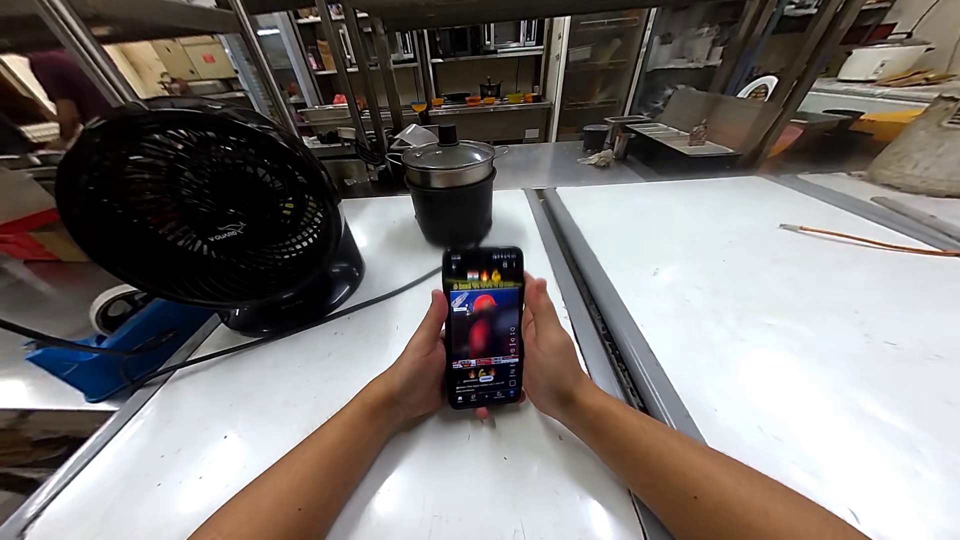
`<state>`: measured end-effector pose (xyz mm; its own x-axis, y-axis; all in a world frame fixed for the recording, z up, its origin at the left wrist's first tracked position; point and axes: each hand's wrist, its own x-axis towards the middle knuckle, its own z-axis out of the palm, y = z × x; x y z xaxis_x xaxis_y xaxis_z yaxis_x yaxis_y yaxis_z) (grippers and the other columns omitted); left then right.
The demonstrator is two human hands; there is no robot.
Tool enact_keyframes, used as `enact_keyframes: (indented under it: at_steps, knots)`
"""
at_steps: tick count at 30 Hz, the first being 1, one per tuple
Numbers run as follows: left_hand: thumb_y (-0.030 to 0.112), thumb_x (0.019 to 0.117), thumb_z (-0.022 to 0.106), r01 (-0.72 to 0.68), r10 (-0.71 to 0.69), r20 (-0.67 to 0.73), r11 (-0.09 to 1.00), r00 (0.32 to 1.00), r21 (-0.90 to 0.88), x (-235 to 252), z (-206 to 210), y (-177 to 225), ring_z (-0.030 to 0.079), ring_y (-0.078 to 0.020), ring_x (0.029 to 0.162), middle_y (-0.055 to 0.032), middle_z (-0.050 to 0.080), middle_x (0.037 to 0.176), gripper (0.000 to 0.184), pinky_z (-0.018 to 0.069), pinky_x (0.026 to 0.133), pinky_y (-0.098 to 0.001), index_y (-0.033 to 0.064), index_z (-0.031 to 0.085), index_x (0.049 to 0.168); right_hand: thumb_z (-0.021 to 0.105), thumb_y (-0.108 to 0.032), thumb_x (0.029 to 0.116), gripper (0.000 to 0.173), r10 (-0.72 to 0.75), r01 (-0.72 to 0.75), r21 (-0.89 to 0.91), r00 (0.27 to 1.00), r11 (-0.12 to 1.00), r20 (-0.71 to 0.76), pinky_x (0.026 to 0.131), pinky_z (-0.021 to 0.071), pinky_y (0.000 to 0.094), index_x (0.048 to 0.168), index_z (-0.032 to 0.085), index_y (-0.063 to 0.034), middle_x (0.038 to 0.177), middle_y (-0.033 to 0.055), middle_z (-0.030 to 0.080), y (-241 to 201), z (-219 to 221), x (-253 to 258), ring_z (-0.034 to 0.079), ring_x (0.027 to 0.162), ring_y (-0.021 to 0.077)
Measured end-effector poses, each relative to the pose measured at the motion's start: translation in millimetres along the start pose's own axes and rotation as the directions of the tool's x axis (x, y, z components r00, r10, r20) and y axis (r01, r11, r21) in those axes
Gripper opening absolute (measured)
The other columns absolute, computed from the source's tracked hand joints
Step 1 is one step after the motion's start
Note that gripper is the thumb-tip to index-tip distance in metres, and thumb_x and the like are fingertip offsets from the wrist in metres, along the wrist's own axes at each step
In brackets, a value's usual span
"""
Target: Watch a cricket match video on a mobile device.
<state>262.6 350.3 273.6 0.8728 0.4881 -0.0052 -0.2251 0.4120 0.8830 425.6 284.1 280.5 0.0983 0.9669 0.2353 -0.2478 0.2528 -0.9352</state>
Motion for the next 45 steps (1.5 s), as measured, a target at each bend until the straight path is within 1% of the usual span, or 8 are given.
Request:
enact_keyframes:
  at_steps: [15, 20, 24, 28, 33, 37, 41, 45]
  knots:
    - [0.090, 0.0806, 0.036, -0.010, 0.009, -0.013, 1.000, 1.000, -0.030, 0.5, 1.4, -1.3, 0.073, -0.0232, 0.097, -0.0098, 0.072, 0.113, 0.087, 0.0629, 0.069, -0.0408, 0.0233, 0.066, 0.128, 0.016, -0.072, 0.1002, 0.066, 0.002, -0.002, 0.002, 1.000, 1.000, 0.005, 0.084, 0.0587, 0.0374, 0.151, 0.039, -0.0365, 0.128, -0.0038, 0.065, -0.8, -1.1, -2.1, 0.067, 0.108, 0.0125]
    - [0.092, 0.0794, 0.036, -0.004, 0.005, -0.073, 1.000, 0.997, 0.017, -0.4, 5.6, 0.3, 0.074, -0.0228, 0.095, -0.0093, 0.073, 0.112, 0.089, 0.0631, 0.068, -0.0403, 0.0232, 0.066, 0.127, 0.014, -0.062, 0.1044, 0.064, -0.022, 0.021, 0.063, 0.999, 0.998, 0.023, 0.095, 0.0548, 0.0378, 0.152, 0.036, -0.0257, 0.131, 0.0012, 0.062, 0.2, 0.4, 3.3, 0.063, 0.116, 0.0132]
    - [0.091, 0.0805, 0.035, -0.001, 0.001, -0.042, 1.000, 0.999, 0.006, -0.8, 3.1, -0.6, 0.074, -0.0239, 0.096, -0.0102, 0.073, 0.113, 0.088, 0.0632, 0.067, -0.0408, 0.0230, 0.066, 0.127, 0.014, -0.064, 0.1042, 0.064, -0.013, 0.011, 0.067, 0.999, 0.998, 0.031, 0.090, 0.0569, 0.0376, 0.151, 0.037, -0.0275, 0.128, 0.0015, 0.063, 0.7, 0.0, 1.7, 0.065, 0.111, 0.0142]
    - [0.093, 0.0770, 0.037, 0.018, -0.018, -0.051, 1.000, 0.999, 0.008, -0.6, 3.0, 0.5, 0.074, -0.0228, 0.094, -0.0090, 0.073, 0.110, 0.089, 0.0630, 0.067, -0.0402, 0.0239, 0.066, 0.125, 0.015, -0.072, 0.1003, 0.066, 0.022, -0.022, 0.016, 1.000, 1.000, 0.011, 0.072, 0.0602, 0.0361, 0.150, 0.039, -0.0362, 0.117, -0.0010, 0.068, -1.1, -0.9, -1.8, 0.070, 0.092, 0.0146]
    - [0.091, 0.0812, 0.034, -0.005, 0.005, -0.065, 1.000, 0.998, 0.003, -0.8, 4.3, -0.1, 0.074, -0.0239, 0.094, -0.0099, 0.073, 0.111, 0.087, 0.0630, 0.066, -0.0409, 0.0228, 0.066, 0.126, 0.015, -0.064, 0.1041, 0.064, -0.002, 0.000, 0.076, 1.000, 0.997, 0.027, 0.090, 0.0573, 0.0380, 0.152, 0.036, -0.0265, 0.128, 0.0029, 0.063, -0.3, 0.3, 2.6, 0.066, 0.110, 0.0152]
    - [0.092, 0.0788, 0.036, 0.007, -0.006, -0.046, 1.000, 0.999, 0.004, 0.2, 3.7, 1.0, 0.074, -0.0243, 0.096, -0.0099, 0.073, 0.113, 0.089, 0.0631, 0.066, -0.0411, 0.0236, 0.066, 0.127, 0.015, -0.073, 0.0999, 0.067, 0.023, -0.023, -0.001, 1.000, 1.000, -0.002, 0.081, 0.0592, 0.0373, 0.151, 0.037, -0.0360, 0.125, -0.0031, 0.065, -2.5, -0.4, -2.0, 0.068, 0.103, 0.0128]
    - [0.091, 0.0808, 0.034, -0.009, 0.010, -0.054, 1.000, 0.998, 0.021, 0.0, 4.6, 1.4, 0.074, -0.0242, 0.095, -0.0099, 0.073, 0.113, 0.088, 0.0631, 0.065, -0.0407, 0.0236, 0.065, 0.128, 0.016, -0.065, 0.1034, 0.065, -0.009, 0.007, 0.065, 1.000, 0.998, 0.026, 0.093, 0.0561, 0.0380, 0.152, 0.036, -0.0274, 0.130, 0.0011, 0.063, -0.4, -0.2, 2.6, 0.064, 0.114, 0.0139]
    - [0.090, 0.0816, 0.034, -0.019, 0.020, -0.062, 1.000, 0.998, 0.008, -0.7, 5.4, 0.1, 0.074, -0.0228, 0.095, -0.0087, 0.073, 0.112, 0.086, 0.0629, 0.067, -0.0403, 0.0240, 0.065, 0.127, 0.015, -0.064, 0.1038, 0.065, -0.019, 0.017, 0.076, 1.000, 0.997, 0.024, 0.092, 0.0564, 0.0365, 0.151, 0.037, -0.0264, 0.127, 0.0012, 0.063, -0.2, 1.0, 2.8, 0.065, 0.112, 0.0133]
